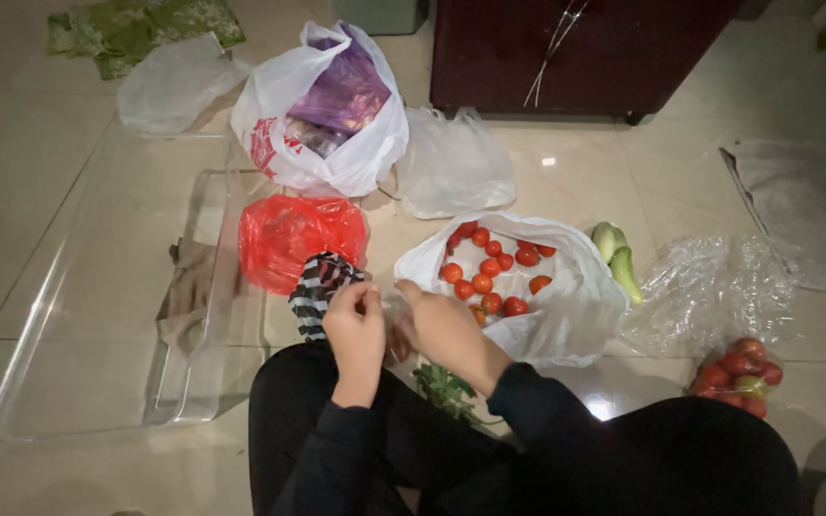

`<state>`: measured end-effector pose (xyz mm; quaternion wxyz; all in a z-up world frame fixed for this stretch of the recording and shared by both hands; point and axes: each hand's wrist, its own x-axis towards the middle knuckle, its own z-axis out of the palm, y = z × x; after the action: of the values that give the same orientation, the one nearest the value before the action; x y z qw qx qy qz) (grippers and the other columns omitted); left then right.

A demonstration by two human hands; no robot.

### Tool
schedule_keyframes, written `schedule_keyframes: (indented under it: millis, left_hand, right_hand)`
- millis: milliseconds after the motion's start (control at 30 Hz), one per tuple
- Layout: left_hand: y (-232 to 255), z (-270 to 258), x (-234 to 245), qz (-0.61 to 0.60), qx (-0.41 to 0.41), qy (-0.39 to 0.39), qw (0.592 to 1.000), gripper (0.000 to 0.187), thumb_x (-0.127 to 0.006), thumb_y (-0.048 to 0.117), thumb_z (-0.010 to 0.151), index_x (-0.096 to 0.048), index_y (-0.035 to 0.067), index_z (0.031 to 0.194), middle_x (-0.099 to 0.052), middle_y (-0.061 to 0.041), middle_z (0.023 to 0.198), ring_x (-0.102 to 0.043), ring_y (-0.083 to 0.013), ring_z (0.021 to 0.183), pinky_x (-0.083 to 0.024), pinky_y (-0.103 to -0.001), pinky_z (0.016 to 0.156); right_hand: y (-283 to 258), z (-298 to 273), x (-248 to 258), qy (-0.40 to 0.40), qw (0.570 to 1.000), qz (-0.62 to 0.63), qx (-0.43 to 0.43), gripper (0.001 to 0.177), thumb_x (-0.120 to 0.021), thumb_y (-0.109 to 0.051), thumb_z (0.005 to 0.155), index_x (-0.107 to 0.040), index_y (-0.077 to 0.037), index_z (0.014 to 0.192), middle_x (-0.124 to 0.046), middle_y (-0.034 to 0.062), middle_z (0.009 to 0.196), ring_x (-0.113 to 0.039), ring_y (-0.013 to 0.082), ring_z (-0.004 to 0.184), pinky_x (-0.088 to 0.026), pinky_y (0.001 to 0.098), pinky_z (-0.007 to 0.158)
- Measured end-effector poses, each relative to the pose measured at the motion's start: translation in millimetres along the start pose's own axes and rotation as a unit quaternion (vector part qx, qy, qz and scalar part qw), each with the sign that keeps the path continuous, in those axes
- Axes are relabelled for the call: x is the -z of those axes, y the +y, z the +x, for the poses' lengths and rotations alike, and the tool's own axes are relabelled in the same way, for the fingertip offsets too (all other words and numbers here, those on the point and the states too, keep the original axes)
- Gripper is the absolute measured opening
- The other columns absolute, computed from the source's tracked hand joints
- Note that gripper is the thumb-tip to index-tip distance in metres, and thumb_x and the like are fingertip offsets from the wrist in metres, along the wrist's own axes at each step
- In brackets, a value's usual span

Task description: The person sits on the floor and sorts cherry tomatoes from a white plastic bag into a clear plastic bag. They handle the tomatoes by hand, placing them into the clear bag and arranging them.

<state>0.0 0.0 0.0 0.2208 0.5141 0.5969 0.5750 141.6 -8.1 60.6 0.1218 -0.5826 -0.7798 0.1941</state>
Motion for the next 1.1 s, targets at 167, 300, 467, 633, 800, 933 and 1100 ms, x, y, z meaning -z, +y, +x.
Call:
schedule_keyframes:
  millis: [167,300,467,633,800,933,1100]
  left_hand:
    - [15,0,-7,-0.002,-0.062,-0.049,0.997,0.006,-0.067,0.007,0.089,-0.069,0.001,0.09,-0.068,-0.013,0.085,-0.065,-0.0272,0.077,-0.052,-0.037,0.071]
    - [23,-7,-35,0.066,-0.166,-0.124,0.976,0.009,-0.067,0.003,0.081,-0.067,0.006,0.09,-0.066,-0.013,0.092,-0.061,-0.0337,0.093,-0.048,-0.044,0.085]
    - [45,-28,-79,0.0,-0.22,-0.198,0.955,0.028,-0.066,0.003,0.078,-0.063,0.007,0.106,-0.061,-0.015,0.109,-0.055,-0.0382,0.106,-0.046,-0.047,0.092]
    - [48,-46,-119,-0.039,-0.226,-0.239,0.944,0.021,-0.067,0.004,0.084,-0.063,0.006,0.105,-0.061,-0.015,0.11,-0.055,-0.0384,0.106,-0.046,-0.047,0.092]
    - [28,-47,-157,-0.027,-0.195,-0.25,0.948,0.02,-0.067,0.004,0.085,-0.065,0.006,0.104,-0.063,-0.015,0.107,-0.056,-0.0385,0.104,-0.046,-0.047,0.092]
    - [19,-45,-177,-0.035,-0.165,-0.263,0.95,0.019,-0.067,0.003,0.086,-0.065,0.006,0.104,-0.064,-0.014,0.106,-0.057,-0.0374,0.103,-0.047,-0.046,0.09]
    - [20,-40,-165,-0.072,-0.178,-0.23,0.954,0.018,-0.067,0.0,0.085,-0.065,0.004,0.103,-0.065,-0.014,0.107,-0.06,-0.0372,0.106,-0.047,-0.043,0.094]
  right_hand:
    - [21,-14,2,0.122,0.967,0.22,0.048,0.034,-0.066,-0.021,0.092,-0.063,-0.006,0.122,-0.077,0.0182,0.097,-0.076,0.0313,0.088,-0.059,0.04,0.074]
    - [97,-9,-11,0.179,0.931,0.31,-0.065,0.023,-0.061,-0.015,0.09,-0.064,-0.003,0.11,-0.076,0.0147,0.089,-0.076,0.0297,0.077,-0.06,0.038,0.066]
    - [251,27,-44,0.346,0.938,0.018,0.023,0.009,-0.064,-0.01,0.096,-0.069,-0.006,0.103,-0.074,0.0183,0.096,-0.069,0.0377,0.088,-0.056,0.0446,0.078]
    - [317,34,-50,0.13,0.975,-0.01,-0.181,0.035,-0.066,-0.014,0.087,-0.065,-0.011,0.122,-0.072,0.019,0.094,-0.068,0.0382,0.088,-0.055,0.0487,0.079]
    - [304,30,-51,0.028,0.966,-0.087,-0.242,0.026,-0.069,-0.023,0.087,-0.071,-0.011,0.109,-0.069,0.0119,0.115,-0.059,0.037,0.112,-0.05,0.0486,0.094]
    - [304,26,-55,0.119,0.967,-0.019,-0.223,0.034,-0.069,-0.018,0.085,-0.065,-0.009,0.117,-0.068,0.016,0.113,-0.062,0.0365,0.107,-0.05,0.0492,0.093]
    - [289,34,-30,0.186,0.964,0.119,-0.146,0.038,-0.078,-0.005,0.078,-0.065,-0.008,0.114,-0.071,0.0115,0.107,-0.069,0.0283,0.103,-0.057,0.0388,0.09]
